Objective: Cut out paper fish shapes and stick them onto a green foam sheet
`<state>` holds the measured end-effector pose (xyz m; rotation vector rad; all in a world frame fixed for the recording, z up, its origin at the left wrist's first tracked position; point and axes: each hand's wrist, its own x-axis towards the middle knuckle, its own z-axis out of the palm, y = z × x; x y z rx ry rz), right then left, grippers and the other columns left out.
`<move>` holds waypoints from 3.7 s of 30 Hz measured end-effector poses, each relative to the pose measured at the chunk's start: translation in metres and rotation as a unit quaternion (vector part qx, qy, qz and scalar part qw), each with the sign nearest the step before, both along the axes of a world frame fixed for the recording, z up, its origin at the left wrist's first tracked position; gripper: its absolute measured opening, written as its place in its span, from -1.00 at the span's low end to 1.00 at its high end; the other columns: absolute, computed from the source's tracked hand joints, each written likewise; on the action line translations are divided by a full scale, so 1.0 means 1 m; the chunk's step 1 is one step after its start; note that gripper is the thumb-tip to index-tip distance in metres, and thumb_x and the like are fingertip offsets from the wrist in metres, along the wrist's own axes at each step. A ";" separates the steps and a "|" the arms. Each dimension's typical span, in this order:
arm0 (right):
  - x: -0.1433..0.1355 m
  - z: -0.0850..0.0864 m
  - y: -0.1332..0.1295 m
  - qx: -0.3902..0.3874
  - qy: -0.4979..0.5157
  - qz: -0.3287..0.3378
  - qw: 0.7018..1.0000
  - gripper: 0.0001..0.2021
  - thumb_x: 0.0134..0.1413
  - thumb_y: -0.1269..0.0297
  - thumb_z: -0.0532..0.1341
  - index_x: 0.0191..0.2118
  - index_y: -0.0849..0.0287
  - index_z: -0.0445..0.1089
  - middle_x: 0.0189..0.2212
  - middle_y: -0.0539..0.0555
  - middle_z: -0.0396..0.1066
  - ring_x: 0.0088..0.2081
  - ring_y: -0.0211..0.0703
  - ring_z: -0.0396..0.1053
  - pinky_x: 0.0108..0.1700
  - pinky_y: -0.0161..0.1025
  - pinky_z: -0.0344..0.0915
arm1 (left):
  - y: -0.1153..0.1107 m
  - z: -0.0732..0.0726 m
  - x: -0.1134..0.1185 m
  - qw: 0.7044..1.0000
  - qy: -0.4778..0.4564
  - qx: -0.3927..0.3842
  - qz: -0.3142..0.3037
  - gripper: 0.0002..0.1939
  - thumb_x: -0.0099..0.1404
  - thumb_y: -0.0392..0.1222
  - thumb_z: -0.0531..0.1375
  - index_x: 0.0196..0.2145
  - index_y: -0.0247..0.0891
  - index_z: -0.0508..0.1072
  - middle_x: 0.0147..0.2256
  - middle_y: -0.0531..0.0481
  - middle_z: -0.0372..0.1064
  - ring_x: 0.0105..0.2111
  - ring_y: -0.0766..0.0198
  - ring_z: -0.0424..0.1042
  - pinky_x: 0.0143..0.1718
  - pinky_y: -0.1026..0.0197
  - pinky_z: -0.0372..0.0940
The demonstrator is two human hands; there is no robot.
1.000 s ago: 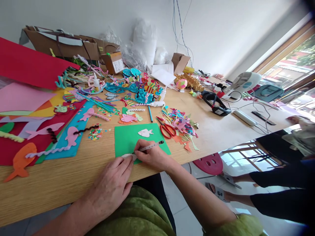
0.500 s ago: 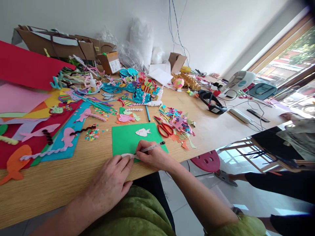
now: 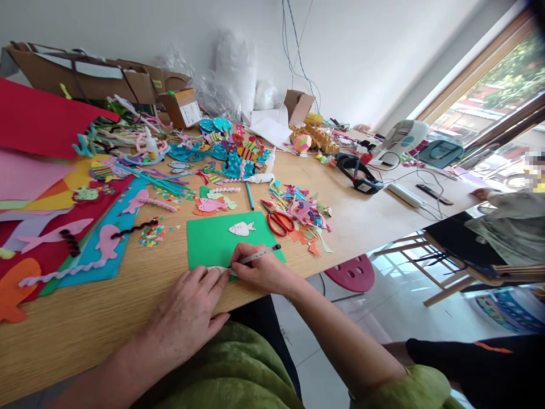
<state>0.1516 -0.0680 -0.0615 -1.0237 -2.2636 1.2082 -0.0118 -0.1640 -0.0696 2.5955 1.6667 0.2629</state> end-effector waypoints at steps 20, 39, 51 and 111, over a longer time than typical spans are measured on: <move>0.003 -0.007 0.003 0.000 0.034 -0.040 0.999 -0.86 -0.03 0.52 0.16 -0.49 0.16 0.23 -0.63 -0.14 0.23 -0.58 -0.35 0.16 -0.50 -0.41 0.09 | 0.002 -0.001 0.002 1.000 0.013 0.020 -0.009 -0.57 0.21 -0.19 0.22 0.04 -0.33 0.38 -0.14 -0.13 0.41 -0.17 0.04 0.34 -0.14 0.02 0.26; 0.006 -0.009 0.003 -0.004 0.057 -0.069 0.996 -0.87 -0.03 0.51 0.11 -0.49 0.15 0.22 -0.68 -0.16 0.18 -0.60 -0.34 0.16 -0.51 -0.40 0.06 | 0.006 0.000 0.004 0.999 0.013 -0.033 0.000 -0.44 0.23 -0.16 0.20 0.17 -0.34 0.28 -0.15 -0.14 0.38 -0.16 0.02 0.29 -0.10 -0.04 0.23; 0.006 -0.010 0.001 0.014 0.068 -0.089 0.994 -0.88 -0.05 0.49 0.11 -0.49 0.14 0.21 -0.65 -0.15 0.16 -0.60 -0.34 0.12 -0.51 -0.39 0.06 | 0.010 0.000 0.008 0.998 0.038 -0.052 0.008 -0.44 0.25 -0.07 0.18 0.16 -0.33 0.29 -0.17 -0.16 0.35 -0.18 0.00 0.29 -0.13 -0.06 0.23; 0.002 -0.012 -0.021 0.076 0.014 -0.123 0.989 -0.88 -0.02 0.46 0.12 -0.50 0.13 0.23 -0.63 -0.12 0.22 -0.57 -0.31 0.16 -0.51 -0.39 0.06 | 0.004 -0.009 0.002 1.000 -0.011 -0.016 0.005 -0.51 0.25 -0.12 0.19 0.11 -0.33 0.34 -0.10 -0.17 0.37 -0.13 0.01 0.27 -0.08 -0.06 0.21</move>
